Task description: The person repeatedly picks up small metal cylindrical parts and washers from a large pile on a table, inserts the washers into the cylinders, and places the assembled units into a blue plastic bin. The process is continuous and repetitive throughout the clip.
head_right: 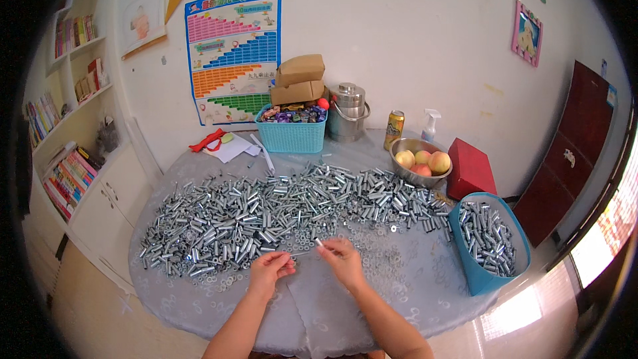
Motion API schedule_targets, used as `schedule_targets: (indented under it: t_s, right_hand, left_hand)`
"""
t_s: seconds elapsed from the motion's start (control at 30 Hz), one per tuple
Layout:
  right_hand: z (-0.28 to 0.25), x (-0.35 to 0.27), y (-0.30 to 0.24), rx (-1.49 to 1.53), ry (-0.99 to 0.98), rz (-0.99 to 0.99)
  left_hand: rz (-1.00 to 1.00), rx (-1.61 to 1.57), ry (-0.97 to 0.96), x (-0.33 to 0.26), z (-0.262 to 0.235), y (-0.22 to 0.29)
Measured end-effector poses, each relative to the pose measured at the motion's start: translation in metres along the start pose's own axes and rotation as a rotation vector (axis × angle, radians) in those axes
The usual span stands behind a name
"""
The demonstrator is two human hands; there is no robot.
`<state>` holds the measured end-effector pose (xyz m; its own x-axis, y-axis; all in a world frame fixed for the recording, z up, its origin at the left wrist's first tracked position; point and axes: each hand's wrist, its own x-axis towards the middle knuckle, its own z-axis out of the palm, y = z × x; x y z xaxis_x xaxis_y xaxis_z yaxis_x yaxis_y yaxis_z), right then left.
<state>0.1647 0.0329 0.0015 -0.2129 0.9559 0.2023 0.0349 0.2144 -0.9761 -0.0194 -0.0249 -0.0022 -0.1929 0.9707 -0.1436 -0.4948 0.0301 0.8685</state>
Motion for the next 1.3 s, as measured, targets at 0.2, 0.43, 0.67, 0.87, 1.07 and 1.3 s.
schedule_targets:
  t_s: [0.2, 0.43, 0.67, 0.87, 1.07, 1.3]
  right_hand:
    - [-0.012, 0.000, 0.000, 0.311, -0.001, 0.088]
    - [0.002, -0.007, 0.000, 0.406, -0.163, 0.089]
    - [0.008, -0.011, 0.000, 0.353, -0.227, 0.103]
    - [0.010, -0.013, 0.002, 0.013, -0.255, -0.092]
    - [-0.004, -0.007, -0.016, -0.226, -0.168, -0.177]
    - [-0.064, 0.008, -0.013, -0.562, 0.143, 0.052]
  left_hand:
    - [-0.052, -0.122, -0.024, -0.003, 0.000, 0.003]
    - [-0.086, -0.171, -0.064, -0.002, -0.001, 0.000]
    - [-0.129, 0.011, -0.085, -0.011, 0.011, 0.006]
    - [-0.175, 0.020, -0.129, -0.014, 0.014, 0.005]
    - [-0.124, -0.062, -0.093, -0.009, 0.006, 0.002]
    - [-0.112, -0.088, -0.064, -0.007, 0.004, 0.005]
